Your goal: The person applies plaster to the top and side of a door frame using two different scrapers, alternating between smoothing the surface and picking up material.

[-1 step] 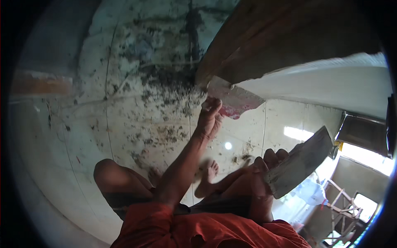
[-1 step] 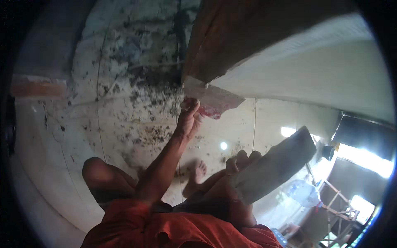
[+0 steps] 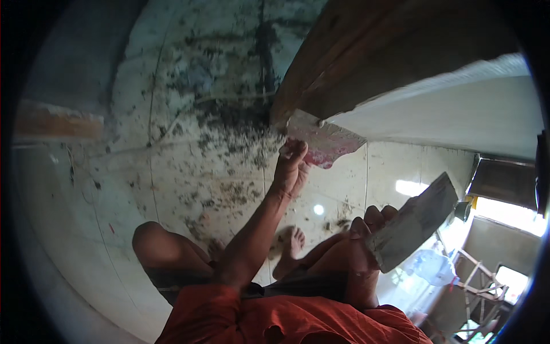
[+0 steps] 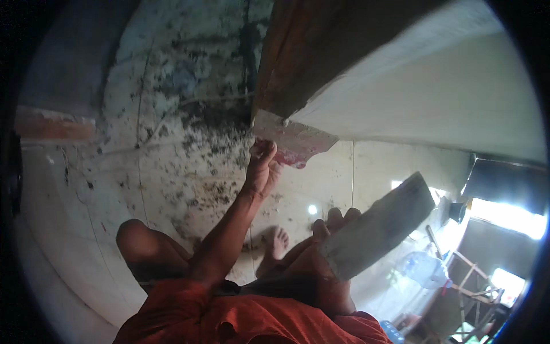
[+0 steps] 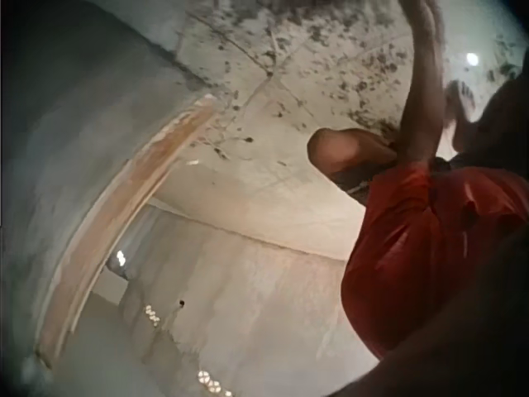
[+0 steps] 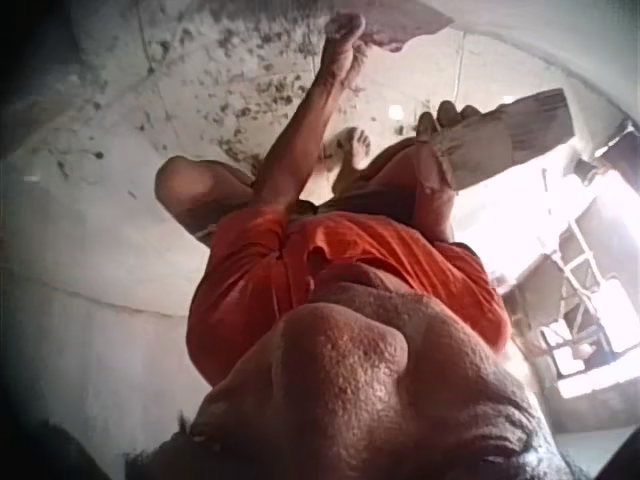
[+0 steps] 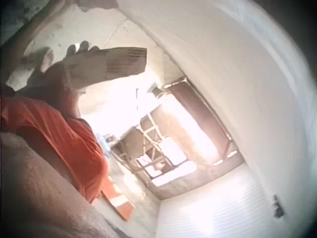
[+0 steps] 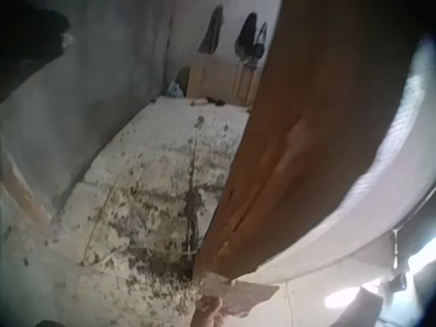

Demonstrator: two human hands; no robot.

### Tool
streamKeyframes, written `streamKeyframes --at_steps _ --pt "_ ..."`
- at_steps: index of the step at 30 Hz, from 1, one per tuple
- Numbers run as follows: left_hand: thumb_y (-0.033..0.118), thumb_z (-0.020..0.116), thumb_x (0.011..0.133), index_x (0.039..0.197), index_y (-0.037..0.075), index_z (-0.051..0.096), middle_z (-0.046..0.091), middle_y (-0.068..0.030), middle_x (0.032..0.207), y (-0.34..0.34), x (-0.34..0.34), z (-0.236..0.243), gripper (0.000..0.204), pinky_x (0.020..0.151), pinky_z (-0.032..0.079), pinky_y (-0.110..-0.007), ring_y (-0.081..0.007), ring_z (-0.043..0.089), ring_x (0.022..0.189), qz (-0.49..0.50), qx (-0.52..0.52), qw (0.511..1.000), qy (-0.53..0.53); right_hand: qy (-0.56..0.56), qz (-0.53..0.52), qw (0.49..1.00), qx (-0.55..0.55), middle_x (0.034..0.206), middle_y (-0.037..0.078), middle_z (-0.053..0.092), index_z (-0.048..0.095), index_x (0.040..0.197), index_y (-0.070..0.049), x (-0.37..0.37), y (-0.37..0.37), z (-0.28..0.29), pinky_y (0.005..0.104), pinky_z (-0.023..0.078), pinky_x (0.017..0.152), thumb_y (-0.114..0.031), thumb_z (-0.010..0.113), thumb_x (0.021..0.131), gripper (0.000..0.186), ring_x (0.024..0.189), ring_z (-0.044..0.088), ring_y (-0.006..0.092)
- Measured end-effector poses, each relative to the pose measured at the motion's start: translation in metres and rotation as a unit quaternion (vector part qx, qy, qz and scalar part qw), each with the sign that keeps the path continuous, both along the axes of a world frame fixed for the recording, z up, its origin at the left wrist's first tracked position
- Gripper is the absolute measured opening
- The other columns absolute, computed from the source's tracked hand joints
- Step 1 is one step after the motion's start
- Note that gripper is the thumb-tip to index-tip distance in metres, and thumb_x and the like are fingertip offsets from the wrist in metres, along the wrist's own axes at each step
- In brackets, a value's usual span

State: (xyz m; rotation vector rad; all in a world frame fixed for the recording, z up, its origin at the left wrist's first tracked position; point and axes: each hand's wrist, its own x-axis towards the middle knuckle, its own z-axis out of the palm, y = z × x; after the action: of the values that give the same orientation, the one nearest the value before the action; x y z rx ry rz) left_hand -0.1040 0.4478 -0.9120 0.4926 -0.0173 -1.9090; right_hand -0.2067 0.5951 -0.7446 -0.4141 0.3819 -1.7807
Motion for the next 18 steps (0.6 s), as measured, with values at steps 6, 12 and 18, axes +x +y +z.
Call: streamKeyframes --at_steps 6,12,18 --pt "0.006 0.07 0.091 0.116 0.008 0.063 0.064 0.0013 0.11 -0.013 0.017 0.095 0.026 0.09 0.05 -0.028 -0.0083 0.06 0.099 -0.048 -0.036 0.998 -0.006 0.034 -0.082 0.996 -0.023 0.122 0.003 0.057 0.054 0.13 -0.015 0.025 -0.006 0.009 0.0415 0.044 0.084 -0.033 0.061 0.093 0.042 0.103 0.048 0.0229" --pt "0.012 0.065 0.096 0.124 0.003 0.06 0.063 -0.0021 0.115 0.003 0.018 0.192 0.03 0.094 0.046 -0.028 -0.0101 0.058 0.106 -0.015 -0.077 0.996 -0.044 -0.012 -0.112 0.994 -0.001 0.111 0.002 0.063 0.057 0.125 -0.011 0.042 0.005 0.024 0.0404 0.046 0.085 -0.035 0.063 0.091 0.042 0.103 0.054 0.0222" --pt "0.011 0.067 0.093 0.125 0.002 0.059 0.062 -0.0027 0.12 0.006 0.045 0.26 0.034 0.093 0.044 -0.026 -0.0107 0.057 0.106 0.035 -0.144 0.976 -0.159 -0.024 -0.098 0.995 -0.021 0.12 0.008 0.062 0.057 0.125 -0.009 0.055 0.019 0.003 0.0432 0.047 0.093 -0.038 0.068 0.087 0.049 0.106 0.058 0.0256"
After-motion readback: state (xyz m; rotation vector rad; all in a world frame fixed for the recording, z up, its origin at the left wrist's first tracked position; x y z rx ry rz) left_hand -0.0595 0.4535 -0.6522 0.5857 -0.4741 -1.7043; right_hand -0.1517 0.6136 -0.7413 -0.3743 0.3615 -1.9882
